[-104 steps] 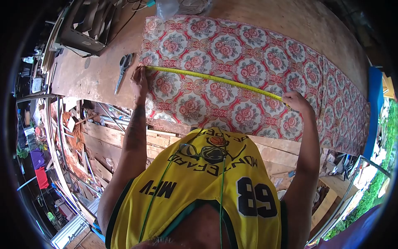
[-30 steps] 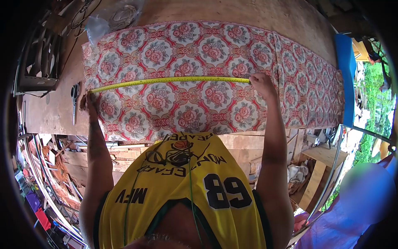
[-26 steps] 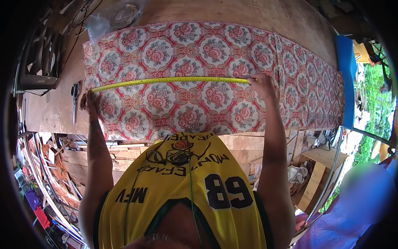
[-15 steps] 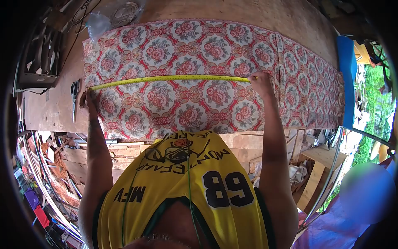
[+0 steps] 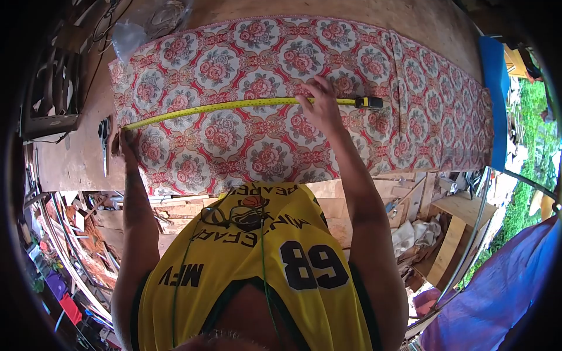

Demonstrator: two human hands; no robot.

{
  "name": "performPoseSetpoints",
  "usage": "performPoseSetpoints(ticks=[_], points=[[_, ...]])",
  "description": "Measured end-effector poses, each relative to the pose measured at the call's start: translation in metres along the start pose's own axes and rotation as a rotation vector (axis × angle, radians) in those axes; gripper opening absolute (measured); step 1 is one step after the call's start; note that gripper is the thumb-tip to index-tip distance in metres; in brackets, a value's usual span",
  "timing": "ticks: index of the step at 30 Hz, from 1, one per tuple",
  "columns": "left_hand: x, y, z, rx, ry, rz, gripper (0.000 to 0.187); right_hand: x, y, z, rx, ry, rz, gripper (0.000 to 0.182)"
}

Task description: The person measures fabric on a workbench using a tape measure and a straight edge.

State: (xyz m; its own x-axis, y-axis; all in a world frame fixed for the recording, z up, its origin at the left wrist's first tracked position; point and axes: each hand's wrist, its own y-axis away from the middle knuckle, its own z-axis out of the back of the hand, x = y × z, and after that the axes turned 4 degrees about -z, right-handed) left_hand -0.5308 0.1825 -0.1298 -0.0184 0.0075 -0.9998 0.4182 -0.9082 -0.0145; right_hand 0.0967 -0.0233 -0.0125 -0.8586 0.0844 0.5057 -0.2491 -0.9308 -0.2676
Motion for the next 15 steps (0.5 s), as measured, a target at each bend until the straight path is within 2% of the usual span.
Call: performPoseSetpoints(ticks=[3,5,6,11,14,15], points=[[-0.006,0.008,-0.007,0.0,-0.022,0.014,0.025,-0.008,-0.009,-0.016,0.027,-0.119,-0.027,0.028],[-0.022,0.018,-0.018,0.073,0.083,0.001,0.017,-0.007,-0.004,-0.02,-0.026,-0.082,-0.032,0.032],[-0.018,0.016,-0.016,0.072,0.082,0.002,0.017,-0.007,-0.002,-0.022,-0.079,-0.047,-0.033,0.035],[0.016,-0.005,0.003,0.029,0.022,0.017,0.014,-0.006,0.001,-0.027,-0.069,-0.113,-0.09,0.042],[-0.036,0.029,-0.026,0.039,0.018,0.039,0.013,-0.002,0.003,-0.026,-0.06,-0.118,-0.116,0.043],[-0.023,0.02,-0.02,0.022,0.002,0.004,0.013,-0.001,0.003,-0.025,-0.05,-0.126,-0.129,0.044]])
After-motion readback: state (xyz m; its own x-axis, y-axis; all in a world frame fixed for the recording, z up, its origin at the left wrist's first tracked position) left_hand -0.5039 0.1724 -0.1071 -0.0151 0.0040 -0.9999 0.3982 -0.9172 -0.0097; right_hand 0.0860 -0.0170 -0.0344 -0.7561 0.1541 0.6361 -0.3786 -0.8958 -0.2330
